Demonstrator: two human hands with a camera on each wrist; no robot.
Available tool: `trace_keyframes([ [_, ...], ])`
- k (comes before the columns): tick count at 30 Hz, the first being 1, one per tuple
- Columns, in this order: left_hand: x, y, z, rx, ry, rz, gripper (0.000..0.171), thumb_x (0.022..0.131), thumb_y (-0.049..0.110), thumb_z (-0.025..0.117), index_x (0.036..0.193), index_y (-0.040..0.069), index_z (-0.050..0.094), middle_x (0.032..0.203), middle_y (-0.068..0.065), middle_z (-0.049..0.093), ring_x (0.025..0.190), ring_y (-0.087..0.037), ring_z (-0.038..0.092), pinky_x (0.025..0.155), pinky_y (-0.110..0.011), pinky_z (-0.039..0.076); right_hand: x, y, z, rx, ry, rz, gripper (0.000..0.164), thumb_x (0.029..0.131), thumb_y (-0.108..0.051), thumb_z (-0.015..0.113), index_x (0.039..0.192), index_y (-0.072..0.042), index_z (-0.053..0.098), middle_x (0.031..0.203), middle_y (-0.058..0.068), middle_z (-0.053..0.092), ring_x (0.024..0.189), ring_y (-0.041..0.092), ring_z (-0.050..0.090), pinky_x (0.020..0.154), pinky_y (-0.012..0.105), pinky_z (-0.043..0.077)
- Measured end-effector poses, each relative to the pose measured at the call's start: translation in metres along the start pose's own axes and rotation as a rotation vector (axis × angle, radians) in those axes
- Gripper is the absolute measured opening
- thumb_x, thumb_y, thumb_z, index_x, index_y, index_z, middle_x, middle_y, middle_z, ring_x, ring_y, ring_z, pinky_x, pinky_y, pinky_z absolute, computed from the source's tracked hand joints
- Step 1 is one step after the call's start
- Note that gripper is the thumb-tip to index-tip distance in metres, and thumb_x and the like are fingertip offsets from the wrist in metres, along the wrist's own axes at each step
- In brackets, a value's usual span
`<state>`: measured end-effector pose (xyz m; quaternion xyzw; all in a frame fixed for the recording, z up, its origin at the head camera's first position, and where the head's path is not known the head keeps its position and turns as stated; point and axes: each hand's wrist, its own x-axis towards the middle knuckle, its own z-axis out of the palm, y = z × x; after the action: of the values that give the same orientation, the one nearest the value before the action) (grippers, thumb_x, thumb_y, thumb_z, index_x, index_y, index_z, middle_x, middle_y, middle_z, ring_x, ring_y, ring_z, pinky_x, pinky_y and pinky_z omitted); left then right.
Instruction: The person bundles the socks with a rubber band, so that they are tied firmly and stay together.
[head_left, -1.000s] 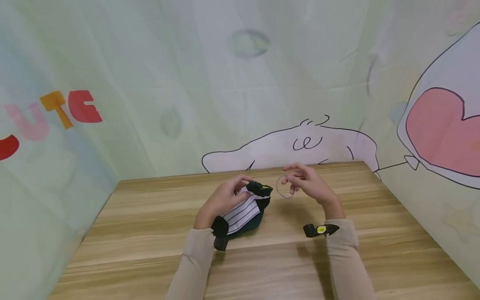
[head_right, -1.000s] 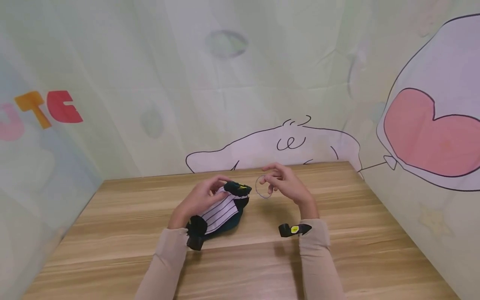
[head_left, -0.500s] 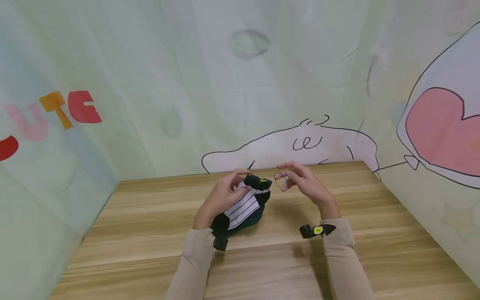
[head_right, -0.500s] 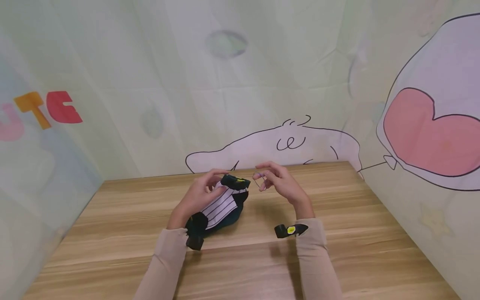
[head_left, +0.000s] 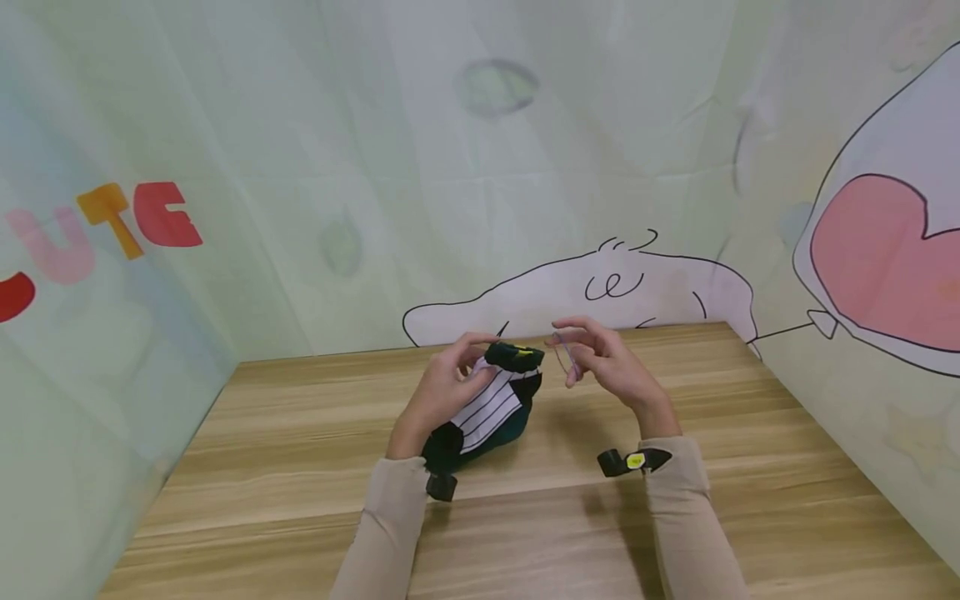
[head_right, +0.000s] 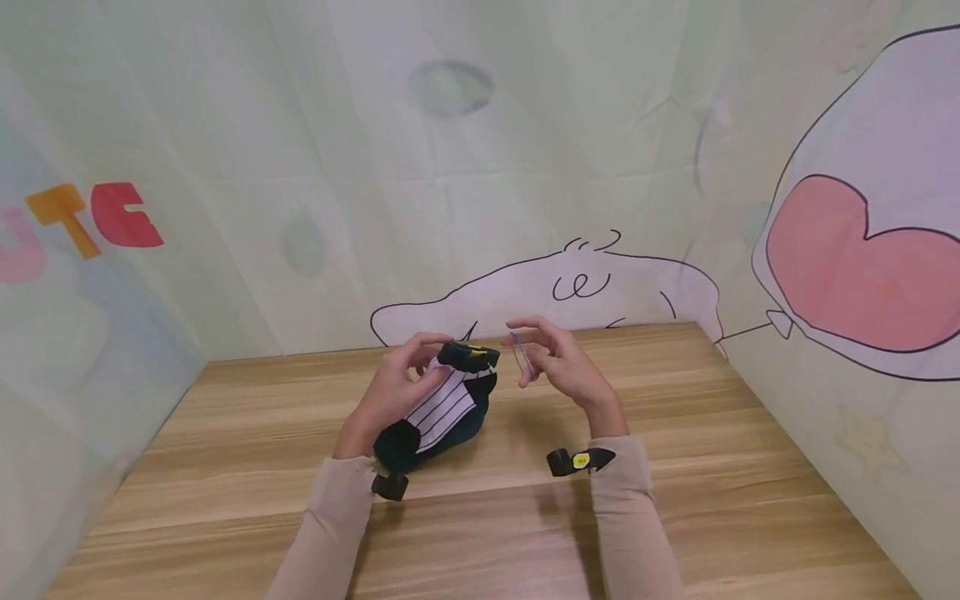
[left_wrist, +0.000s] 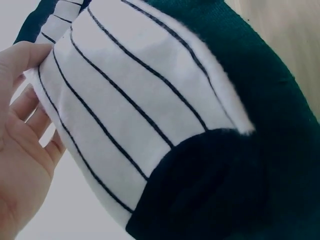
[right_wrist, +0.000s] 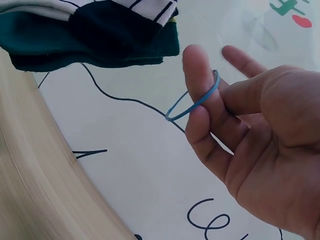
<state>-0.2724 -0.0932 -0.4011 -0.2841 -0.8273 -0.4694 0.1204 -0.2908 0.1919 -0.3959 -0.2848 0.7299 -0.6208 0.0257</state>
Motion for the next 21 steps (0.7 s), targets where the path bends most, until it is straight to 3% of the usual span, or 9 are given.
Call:
trace_keyframes([
  [5,0.000,0.002,0.001,-0.007,0.006,0.016,0.038,0.096,0.011,0.068,0.132,0.020,0.058,0.102,0.000,0.072,0.083,-0.018,0.059,0.075,-0.036,0.046,0.001,0.000,0.003,0.063,-0.001,-0.047,0.050,0.100,0.011,0.043,0.141,-0.016,0.045,0.144,0.025,0.051,0.057,0.031,0.062,0.060,0.030,0.054],
  [12,0.000,0.003,0.002,-0.010,0.007,0.035,0.038,0.096,0.011,0.067,0.131,0.021,0.059,0.103,-0.002,0.073,0.083,-0.017,0.059,0.075,-0.035,0.046,0.003,0.001,0.007,0.143,0.054,-0.090,0.048,0.098,0.006,0.057,0.136,-0.020,0.044,0.139,0.028,0.053,0.052,0.019,0.058,0.050,0.026,0.052],
  [21,0.000,0.002,-0.002,-0.029,0.047,0.052,0.038,0.095,0.009,0.068,0.130,0.020,0.060,0.107,-0.002,0.073,0.085,-0.017,0.062,0.075,-0.035,0.046,0.006,-0.002,0.016,0.148,0.109,-0.046,0.016,0.099,-0.003,0.061,0.105,-0.011,0.048,0.130,0.023,0.062,0.051,0.018,0.060,0.051,0.025,0.047],
])
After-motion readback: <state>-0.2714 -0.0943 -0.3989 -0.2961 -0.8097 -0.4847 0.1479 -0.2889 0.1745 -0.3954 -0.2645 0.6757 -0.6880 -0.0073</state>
